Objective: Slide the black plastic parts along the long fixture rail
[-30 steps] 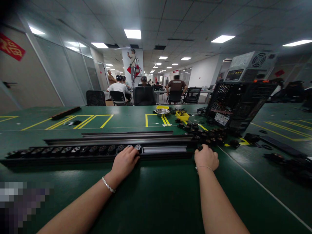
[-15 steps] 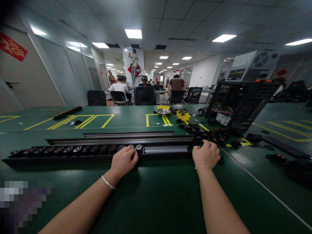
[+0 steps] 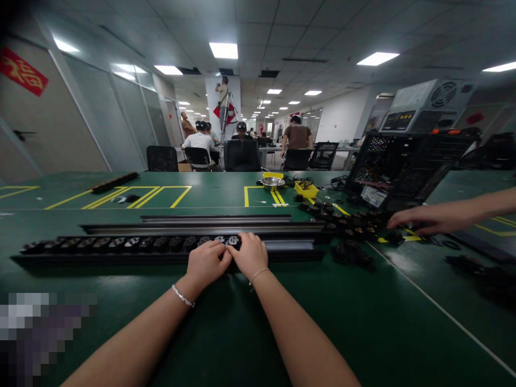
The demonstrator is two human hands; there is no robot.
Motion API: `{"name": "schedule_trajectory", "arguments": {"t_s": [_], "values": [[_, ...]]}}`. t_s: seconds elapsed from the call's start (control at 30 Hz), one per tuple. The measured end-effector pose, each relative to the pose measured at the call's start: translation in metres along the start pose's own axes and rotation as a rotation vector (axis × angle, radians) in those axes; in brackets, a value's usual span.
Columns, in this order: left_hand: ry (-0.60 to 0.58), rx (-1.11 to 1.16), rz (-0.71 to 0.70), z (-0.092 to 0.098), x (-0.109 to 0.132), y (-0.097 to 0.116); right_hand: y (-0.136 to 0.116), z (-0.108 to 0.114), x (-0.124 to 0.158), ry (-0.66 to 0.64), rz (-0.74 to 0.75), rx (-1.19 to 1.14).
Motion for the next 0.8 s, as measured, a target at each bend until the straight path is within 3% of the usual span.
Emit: {"name": "schedule_trajectory", "arguments": {"t_s": [0.37, 0.8], "values": [[0.022, -0.008, 0.008, 0.0009, -0.0021, 0.0016, -0.004, -0.0051, 0.0027, 0.055, -0.089, 0.068], [-0.005, -0.023, 0.005, 0.0014, -0.0006, 0.0019, -0.0047, -0.0037, 0.0033, 0.055, -0.084, 0.078]]}}
Point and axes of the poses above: each hand's wrist, its own x-axis away from the middle knuckle, its own z-axis out of the back of the hand, y = z × x, the point moved 2 cm from there along -x, towards the middle knuckle, and after that the axes turned 3 degrees about x, right-handed, at the moved point
